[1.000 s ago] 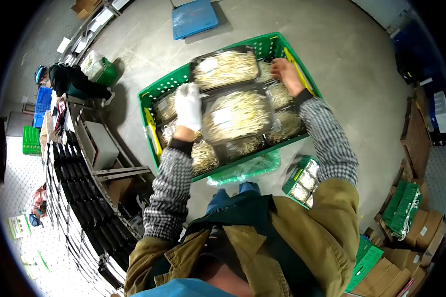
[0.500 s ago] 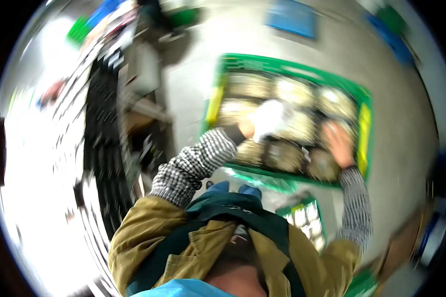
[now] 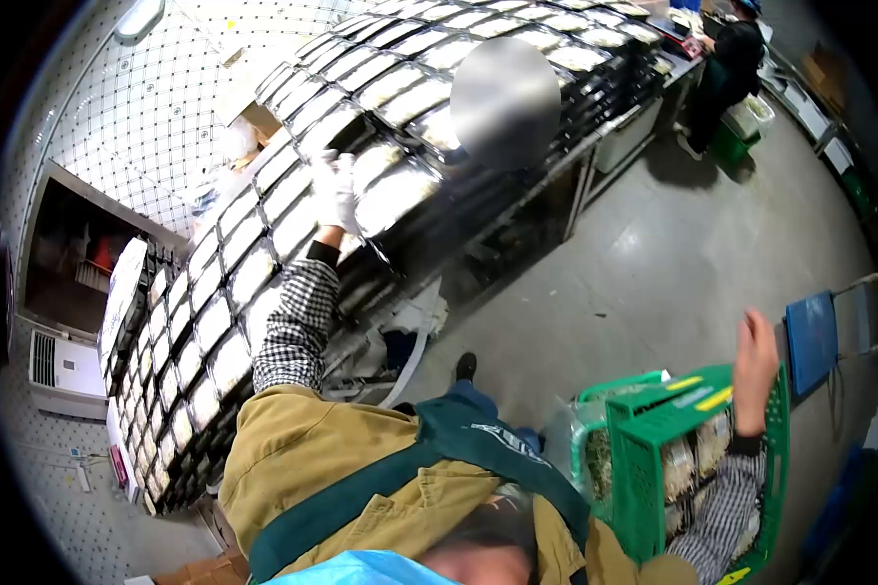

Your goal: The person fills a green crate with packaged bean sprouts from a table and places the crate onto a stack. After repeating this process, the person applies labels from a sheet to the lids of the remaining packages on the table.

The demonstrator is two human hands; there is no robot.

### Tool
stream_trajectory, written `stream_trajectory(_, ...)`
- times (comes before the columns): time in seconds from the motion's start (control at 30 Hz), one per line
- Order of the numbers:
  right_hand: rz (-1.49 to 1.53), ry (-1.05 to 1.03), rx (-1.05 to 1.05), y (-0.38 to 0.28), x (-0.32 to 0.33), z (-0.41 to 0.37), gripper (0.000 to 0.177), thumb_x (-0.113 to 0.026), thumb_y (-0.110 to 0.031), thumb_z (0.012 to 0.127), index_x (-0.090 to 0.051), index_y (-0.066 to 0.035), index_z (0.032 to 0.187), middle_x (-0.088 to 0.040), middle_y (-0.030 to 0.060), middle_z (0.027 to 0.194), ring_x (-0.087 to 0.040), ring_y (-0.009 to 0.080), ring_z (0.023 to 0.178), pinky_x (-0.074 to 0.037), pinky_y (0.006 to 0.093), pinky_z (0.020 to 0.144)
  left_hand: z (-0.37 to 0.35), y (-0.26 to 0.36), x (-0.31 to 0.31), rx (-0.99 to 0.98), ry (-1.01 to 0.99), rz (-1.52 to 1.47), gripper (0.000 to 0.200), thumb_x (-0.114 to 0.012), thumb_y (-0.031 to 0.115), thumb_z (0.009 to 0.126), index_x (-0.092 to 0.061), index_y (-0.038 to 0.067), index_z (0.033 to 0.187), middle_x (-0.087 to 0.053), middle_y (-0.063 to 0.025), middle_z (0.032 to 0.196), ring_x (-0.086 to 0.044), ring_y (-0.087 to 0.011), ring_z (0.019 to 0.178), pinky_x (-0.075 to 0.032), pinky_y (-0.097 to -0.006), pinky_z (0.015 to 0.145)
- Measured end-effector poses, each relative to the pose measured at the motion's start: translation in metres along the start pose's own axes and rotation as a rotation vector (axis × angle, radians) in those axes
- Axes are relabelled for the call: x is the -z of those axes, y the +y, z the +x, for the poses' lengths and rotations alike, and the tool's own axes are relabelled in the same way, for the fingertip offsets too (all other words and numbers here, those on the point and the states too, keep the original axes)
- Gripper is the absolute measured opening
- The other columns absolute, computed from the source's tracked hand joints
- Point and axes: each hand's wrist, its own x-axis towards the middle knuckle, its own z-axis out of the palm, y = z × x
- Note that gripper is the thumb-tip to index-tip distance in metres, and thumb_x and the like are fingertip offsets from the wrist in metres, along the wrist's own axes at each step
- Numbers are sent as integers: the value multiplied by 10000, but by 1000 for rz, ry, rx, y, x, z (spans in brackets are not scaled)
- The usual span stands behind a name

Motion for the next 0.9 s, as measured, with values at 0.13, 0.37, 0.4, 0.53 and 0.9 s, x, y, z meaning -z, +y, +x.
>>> stream_trajectory(0.13, 317, -58, 304, -152, -151, 156, 146, -521, -113, 886, -559, -5, 976, -572, 131, 922, -575, 274, 874, -449, 323, 771, 126, -161, 19, 320, 154, 544, 542, -482, 416, 870, -507, -67, 1114, -592, -220, 1006, -574, -343, 932, -461, -366, 800)
stream_trajectory(0.37, 77, -138, 520, -272, -376, 346, 213, -490, -207, 884, -608, -35, 925, -589, 96, 972, -515, 294, 953, -416, 388, 825, 221, -269, -26, 626, -94, 434, 677, -446, 519, 859, -527, -116, 1081, -583, -273, 1036, -565, -387, 973, -450, -388, 813)
stream_trajectory(0.4, -37, -167, 539, -282, -379, 349, 224, -500, -232, 881, -620, -45, 912, -589, 96, 970, -514, 285, 960, -415, 390, 825, 226, -275, -32, 651, -107, 411, 697, -441, 533, 857, -530, -122, 1076, -582, -280, 1040, -564, -394, 979, -448, -391, 815)
stream_trajectory(0.53, -147, 7, 457, -301, -403, 359, 279, -580, -352, 833, -635, -78, 843, -605, 51, 850, -528, 232, 887, -404, 377, 772, 235, -293, -48, 644, -90, 426, 793, -393, 604, 856, -571, -157, 986, -597, -319, 964, -572, -393, 999, -442, -399, 820)
stream_trajectory(0.9, -337, 27, 499, -307, -404, 347, 462, -507, -468, 849, -680, -67, 696, -631, 72, 719, -513, 213, 851, -336, 386, 742, 253, -255, 25, 200, 6, 159, 422, -497, 336, 893, -568, -78, 861, -594, -227, 851, -549, -264, 783, -424, -377, 745)
